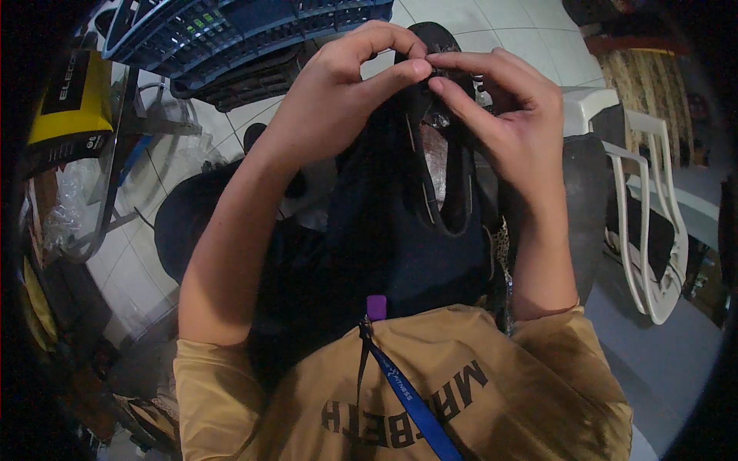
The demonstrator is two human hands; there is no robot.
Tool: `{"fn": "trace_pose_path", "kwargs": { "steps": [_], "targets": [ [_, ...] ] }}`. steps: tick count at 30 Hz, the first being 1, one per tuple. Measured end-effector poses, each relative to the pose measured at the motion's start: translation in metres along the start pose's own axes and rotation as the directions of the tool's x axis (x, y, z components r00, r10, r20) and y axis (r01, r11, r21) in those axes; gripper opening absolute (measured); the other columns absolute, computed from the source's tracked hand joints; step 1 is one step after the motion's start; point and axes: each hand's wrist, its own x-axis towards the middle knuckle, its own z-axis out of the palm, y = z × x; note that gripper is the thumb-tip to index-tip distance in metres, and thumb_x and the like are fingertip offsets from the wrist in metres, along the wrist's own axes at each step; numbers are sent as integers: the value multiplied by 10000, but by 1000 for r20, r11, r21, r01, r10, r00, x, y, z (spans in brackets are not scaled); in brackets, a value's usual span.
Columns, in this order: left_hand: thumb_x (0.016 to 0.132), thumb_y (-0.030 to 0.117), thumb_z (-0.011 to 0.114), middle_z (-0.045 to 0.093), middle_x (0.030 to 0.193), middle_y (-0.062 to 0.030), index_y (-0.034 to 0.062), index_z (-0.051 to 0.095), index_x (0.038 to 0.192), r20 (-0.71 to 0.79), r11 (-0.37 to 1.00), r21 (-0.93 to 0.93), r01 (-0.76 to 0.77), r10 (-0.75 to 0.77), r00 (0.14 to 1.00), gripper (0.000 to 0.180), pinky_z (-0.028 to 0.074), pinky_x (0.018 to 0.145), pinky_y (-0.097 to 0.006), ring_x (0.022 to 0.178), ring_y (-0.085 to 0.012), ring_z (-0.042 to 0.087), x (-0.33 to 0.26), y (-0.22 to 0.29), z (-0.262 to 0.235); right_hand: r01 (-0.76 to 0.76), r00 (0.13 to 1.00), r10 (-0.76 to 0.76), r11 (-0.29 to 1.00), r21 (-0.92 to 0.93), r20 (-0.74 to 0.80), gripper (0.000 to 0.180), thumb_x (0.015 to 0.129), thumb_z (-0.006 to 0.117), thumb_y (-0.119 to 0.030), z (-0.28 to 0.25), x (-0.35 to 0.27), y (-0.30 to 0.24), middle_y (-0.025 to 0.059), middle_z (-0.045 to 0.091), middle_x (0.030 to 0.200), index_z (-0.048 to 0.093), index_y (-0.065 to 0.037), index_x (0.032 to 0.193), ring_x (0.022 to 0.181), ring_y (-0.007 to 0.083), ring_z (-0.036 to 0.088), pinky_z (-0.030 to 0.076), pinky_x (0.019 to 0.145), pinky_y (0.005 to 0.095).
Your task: The recorder is threading a lace or tag through the eyelets of a black shoe.
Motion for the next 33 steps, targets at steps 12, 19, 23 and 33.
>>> {"fn": "trace_pose_path", "kwargs": {
  "steps": [12,19,23,33],
  "targets": [
    [1080,229,732,704,1164,9,17,726,1218,41,982,-87,167,-164,986,254,474,1014,-255,1112,-92,631,-5,20,-27,-77,996,82,991,106,-45,205,892,889,-150,5,-3,9,4,642,709,859,-91,1086,619,67,485,370,561,271],
    [1082,248,727,685,1121,40,50,738,1186,69,968,-79,238,-233,970,224,449,948,-237,1055,-68,600,-6,23,-37,-61,998,59,992,-114,-19,190,864,896,-176,0,-1,-7,14,596,634,870,-117,1043,612,144,550,427,581,327],
    [1089,255,714,680,1123,42,60,735,1185,84,974,-53,222,-217,972,218,448,960,-237,1060,-65,598,-6,18,-40,50,997,-58,982,-181,-41,197,853,902,-186,-1,1,-10,33,627,658,860,-110,1029,636,200,591,468,598,356],
    [1070,296,736,675,1165,42,73,724,1177,62,943,-83,322,-317,946,248,447,1046,-247,1114,-76,616,-5,23,-65,10,1000,-7,974,-226,14,232,864,899,-163,-12,-1,-14,104,743,955,820,-42,1046,740,240,703,543,653,345]
  ]
}}
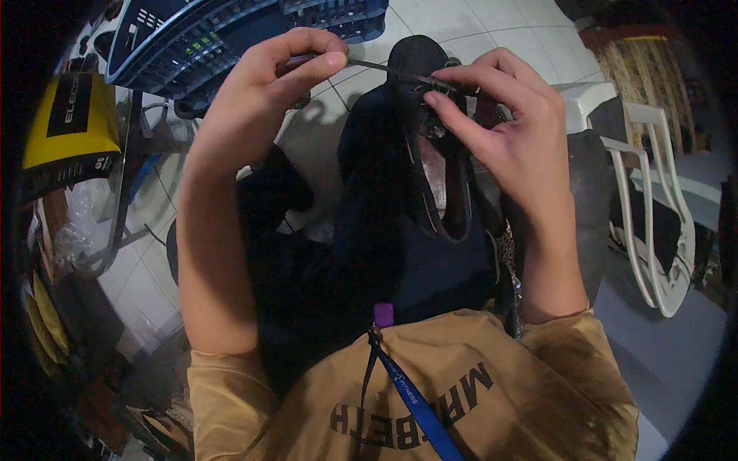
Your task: The recorder is threading a lace or tag through the eyelets of a black shoe.
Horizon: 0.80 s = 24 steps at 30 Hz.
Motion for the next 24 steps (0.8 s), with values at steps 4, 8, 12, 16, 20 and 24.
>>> {"fn": "trace_pose_path", "kwargs": {
  "steps": [4,8,12,16,20,24],
  "targets": [
    [1058,304,748,685,1199,30,63,723,1168,-9,1000,16,27,-27,1000,266,441,1058,-249,1137,-83,621,-3,4,-11,128,990,-127,992,18,-60,302,843,901,-143,3,1,5,114,752,979,800,-33,1105,809,266,743,578,715,364],
    [1039,325,769,718,1141,15,47,744,1204,5,1000,2,24,-24,1000,324,456,992,-248,1083,-85,625,-4,2,-19,82,996,-81,996,40,-22,379,848,876,-43,1,-2,2,105,791,1061,803,-38,1220,947,208,775,602,858,325],
    [1041,328,766,721,1139,14,45,747,1204,-4,999,32,36,-36,999,326,457,1017,-253,1100,-91,632,-4,1,-22,123,992,-124,991,-53,-7,364,861,836,11,-4,-1,0,114,801,1110,800,-31,1221,1021,216,788,616,911,334],
    [1048,332,758,729,1149,8,40,752,1207,-59,996,64,62,-59,997,332,456,1046,-269,1111,-101,635,-4,0,-23,148,984,-142,987,55,-104,350,832,808,26,1,-4,4,119,782,1038,780,-44,1175,961,294,779,618,862,379],
    [1060,332,742,705,1224,21,48,733,1162,-43,994,72,76,-73,996,302,454,1036,-247,1119,-81,633,-2,-3,-28,56,996,-46,990,129,-81,318,835,800,46,-3,-8,9,120,789,1041,789,-35,1143,949,275,792,627,845,363],
    [1059,313,739,712,1253,-1,35,740,1193,-74,990,99,102,-95,993,308,426,1097,-267,1180,-107,629,-5,0,-33,88,991,-80,994,70,-103,305,833,806,43,-3,-9,12,119,795,1022,793,-35,1127,930,268,801,632,822,362]
  ]
}}
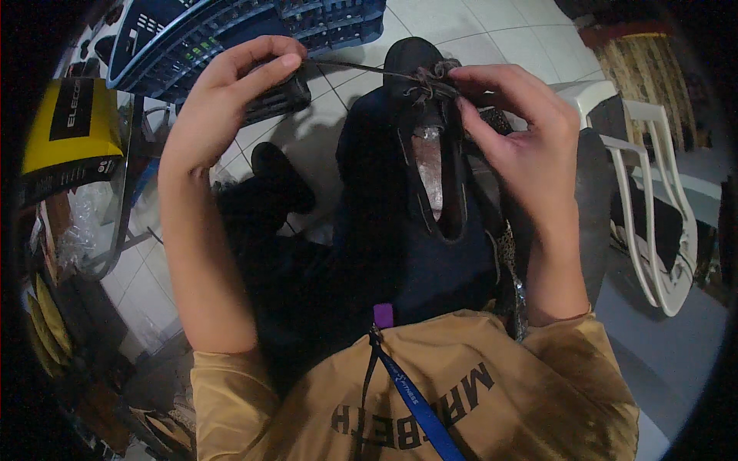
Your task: The recorder is threading a lace or tag through the eyelets of a black shoe.
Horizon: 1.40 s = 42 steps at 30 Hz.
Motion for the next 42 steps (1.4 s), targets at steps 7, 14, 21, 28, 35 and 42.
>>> {"fn": "trace_pose_path", "kwargs": {
  "steps": [7,14,21,28,35,42],
  "targets": [
    [1048,269,726,716,1350,-70,-3,739,1262,-31,1000,-16,18,-18,999,347,328,1238,-325,1349,-189,598,-11,-1,-28,38,999,-36,995,-94,19,256,819,821,-12,-1,0,1,112,784,946,805,-48,1072,883,287,750,602,792,380],
    [1054,309,746,743,1277,-33,31,762,1241,-67,994,-20,-106,104,992,335,416,1142,-267,1226,-140,653,-11,-4,-31,-9,998,16,992,-129,56,226,797,820,-70,-2,2,2,105,753,994,804,-50,1021,885,302,708,575,797,395],
    [1066,257,692,687,1272,-47,49,686,1130,114,1000,5,-7,7,993,217,376,1161,-310,1264,-148,590,-11,0,-29,114,992,-116,993,32,49,315,841,851,-101,9,15,-2,84,780,1078,838,-70,1154,1154,268,692,539,1001,395],
    [1078,242,681,672,1235,-23,42,663,1120,156,1000,11,9,-10,988,206,396,1107,-292,1201,-126,582,-12,0,-30,119,990,-120,993,27,71,256,818,874,-155,19,16,12,78,799,1061,853,-100,1067,1105,295,680,557,969,411],
    [1070,228,707,722,1232,-29,43,721,1153,30,995,91,-30,27,999,204,415,1151,-300,1213,-139,636,-26,4,-53,62,998,-62,998,33,2,188,810,862,-129,24,16,14,88,794,1015,843,-86,991,1032,296,700,561,918,399],
    [1043,262,751,724,1178,-34,42,718,1144,-191,991,127,-39,63,980,244,427,1128,-313,1179,-167,644,-15,-24,-60,-74,997,72,980,186,17,159,842,845,-101,26,14,12,103,773,994,835,-64,996,941,283,745,576,849,361]
  ]
}}
